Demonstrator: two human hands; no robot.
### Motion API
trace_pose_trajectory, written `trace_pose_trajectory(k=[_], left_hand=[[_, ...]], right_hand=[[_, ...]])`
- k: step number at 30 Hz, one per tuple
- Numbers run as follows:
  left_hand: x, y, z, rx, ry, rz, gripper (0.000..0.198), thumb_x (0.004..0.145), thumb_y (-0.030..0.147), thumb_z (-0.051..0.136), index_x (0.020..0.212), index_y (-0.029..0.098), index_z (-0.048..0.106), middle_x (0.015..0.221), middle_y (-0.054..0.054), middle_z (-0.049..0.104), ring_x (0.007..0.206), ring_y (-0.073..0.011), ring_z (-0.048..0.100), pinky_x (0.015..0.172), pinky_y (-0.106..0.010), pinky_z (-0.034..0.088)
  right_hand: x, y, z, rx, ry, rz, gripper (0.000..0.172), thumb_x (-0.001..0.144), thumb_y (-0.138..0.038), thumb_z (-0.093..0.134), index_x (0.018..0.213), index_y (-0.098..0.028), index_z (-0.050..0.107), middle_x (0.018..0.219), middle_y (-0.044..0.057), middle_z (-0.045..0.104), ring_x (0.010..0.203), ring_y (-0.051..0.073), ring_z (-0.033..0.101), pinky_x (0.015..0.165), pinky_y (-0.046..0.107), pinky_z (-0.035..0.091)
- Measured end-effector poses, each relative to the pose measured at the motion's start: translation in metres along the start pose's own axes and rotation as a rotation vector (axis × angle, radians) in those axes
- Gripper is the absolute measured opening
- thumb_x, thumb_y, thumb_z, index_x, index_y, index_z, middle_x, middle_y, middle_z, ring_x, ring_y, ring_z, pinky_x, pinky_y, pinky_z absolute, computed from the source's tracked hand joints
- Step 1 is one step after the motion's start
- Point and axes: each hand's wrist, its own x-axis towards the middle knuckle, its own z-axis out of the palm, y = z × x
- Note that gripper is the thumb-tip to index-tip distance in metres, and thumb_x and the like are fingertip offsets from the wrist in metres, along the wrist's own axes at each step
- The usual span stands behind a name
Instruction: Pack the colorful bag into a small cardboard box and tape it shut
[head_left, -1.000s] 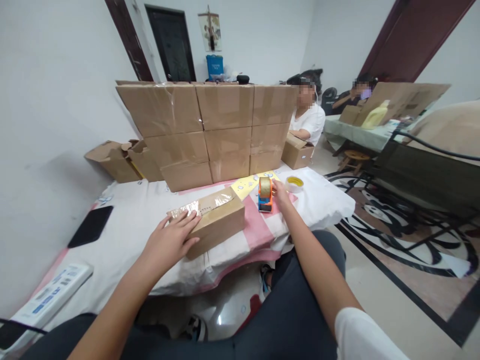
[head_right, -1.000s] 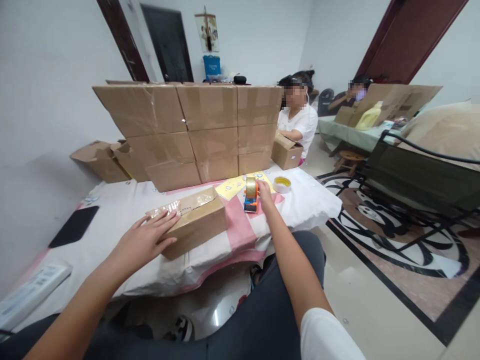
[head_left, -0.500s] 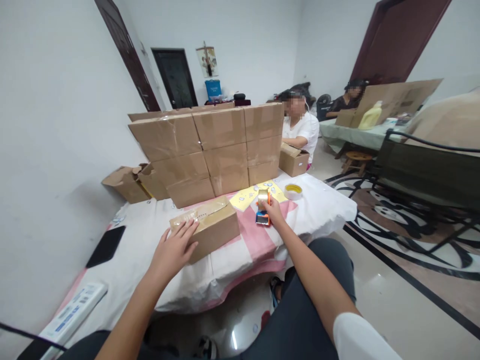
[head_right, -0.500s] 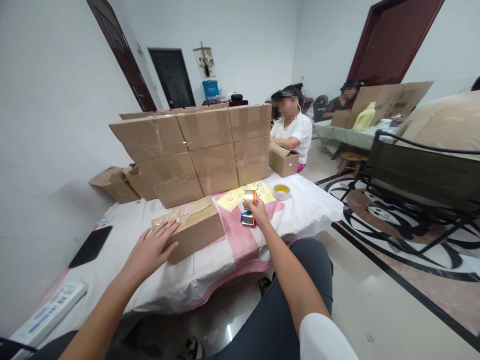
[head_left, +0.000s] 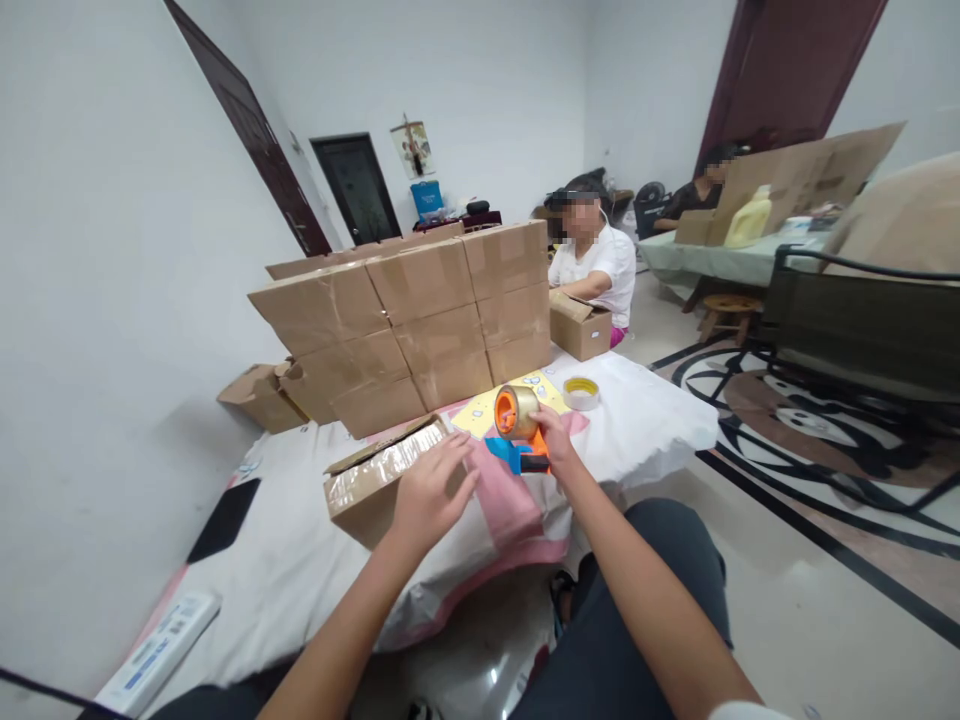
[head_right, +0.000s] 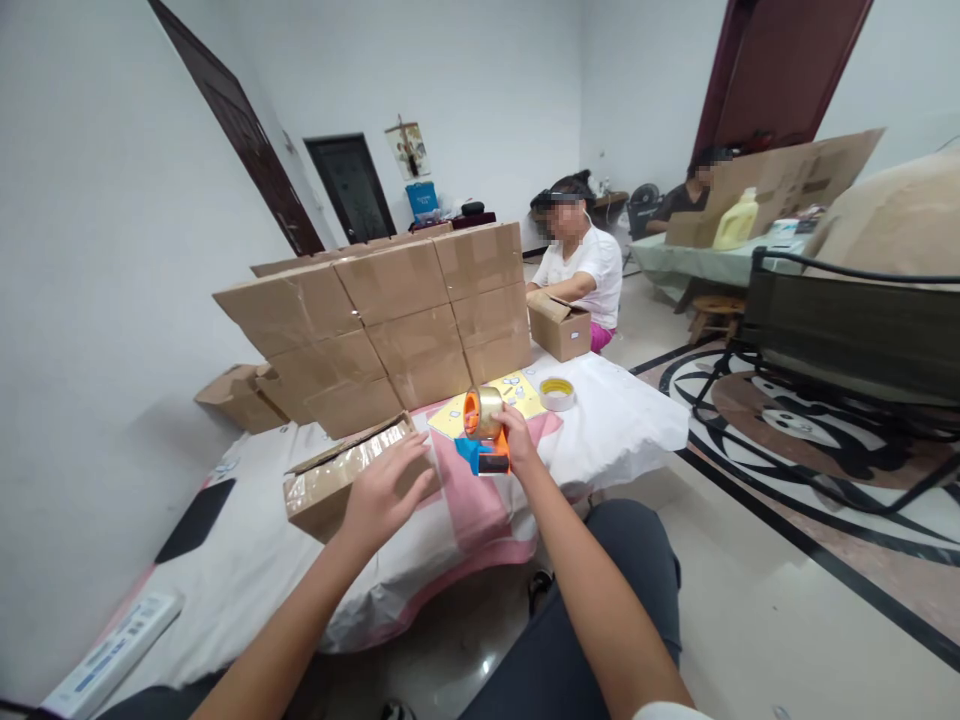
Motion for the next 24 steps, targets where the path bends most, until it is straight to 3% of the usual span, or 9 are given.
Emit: trace_pose_trajectory(k=[2,5,8,10,13,16,24], left_hand=[[0.021,0.015,0.018,-0.127,0.017,-0.130,0.028,0.097,0.039,0.054,0.117,0.025,0.067,0.119,-0.010,0.070,0.116,-0.0256,0.063,0.102,-0.044,0.050],[0.042,0.035,0.047,-0.308,0.004,-0.307,0.023,0.090,0.045,0.064,0.093,0.024,0.075,0.099,-0.009,0.063,0.102,-0.0262,0.060,0.096,-0.046,0.048],[0.049,0.053,0.073,-0.450,0.021,-0.374,0.022,0.087,0.044,0.069,0.083,0.024,0.078,0.092,-0.008,0.056,0.098,-0.0248,0.056,0.095,-0.045,0.046],[0.052,0.064,0.085,-0.504,0.064,-0.402,0.026,0.091,0.044,0.063,0.083,0.023,0.077,0.090,-0.007,0.055,0.094,-0.0222,0.055,0.090,-0.042,0.047],[0.054,0.078,0.097,-0.604,0.122,-0.455,0.032,0.096,0.042,0.055,0.084,0.020,0.074,0.085,-0.006,0.057,0.085,-0.0191,0.056,0.081,-0.036,0.048],[0.052,0.088,0.105,-0.713,0.120,-0.486,0.032,0.095,0.041,0.056,0.082,0.018,0.074,0.078,-0.005,0.063,0.080,-0.0180,0.058,0.076,-0.033,0.048],[0.014,0.112,0.116,-0.858,0.130,-0.589,0.030,0.089,0.040,0.061,0.088,0.017,0.079,0.082,-0.005,0.069,0.082,-0.0188,0.063,0.078,-0.030,0.047]], right_hand=[[-0.005,-0.006,-0.002,0.044,-0.033,0.016,0.034,0.072,-0.049,0.057,0.087,-0.020,0.064,0.080,0.008,0.073,0.083,0.029,0.072,0.071,0.041,0.060],[-0.014,-0.015,-0.005,0.087,-0.080,-0.008,0.044,0.080,-0.058,0.052,0.095,-0.019,0.066,0.085,0.010,0.073,0.086,0.029,0.071,0.073,0.042,0.059],[-0.021,-0.023,-0.009,0.047,-0.088,-0.092,0.048,0.087,-0.063,0.049,0.100,-0.019,0.065,0.086,0.009,0.072,0.087,0.027,0.070,0.076,0.040,0.058],[-0.021,-0.025,-0.014,-0.045,-0.040,-0.170,0.047,0.090,-0.064,0.048,0.093,-0.020,0.065,0.082,0.007,0.069,0.085,0.024,0.067,0.078,0.037,0.057],[-0.015,-0.025,-0.021,-0.208,0.148,-0.274,0.049,0.090,-0.067,0.048,0.073,-0.022,0.058,0.070,0.003,0.058,0.075,0.020,0.058,0.074,0.033,0.053],[-0.009,-0.027,-0.025,-0.260,0.323,-0.328,0.052,0.090,-0.069,0.046,0.066,-0.023,0.049,0.065,0.000,0.050,0.068,0.017,0.049,0.069,0.031,0.047],[0.003,-0.034,-0.033,-0.146,0.401,-0.299,0.058,0.083,-0.077,0.050,0.065,-0.023,0.044,0.063,-0.004,0.042,0.062,0.012,0.040,0.058,0.028,0.038]])
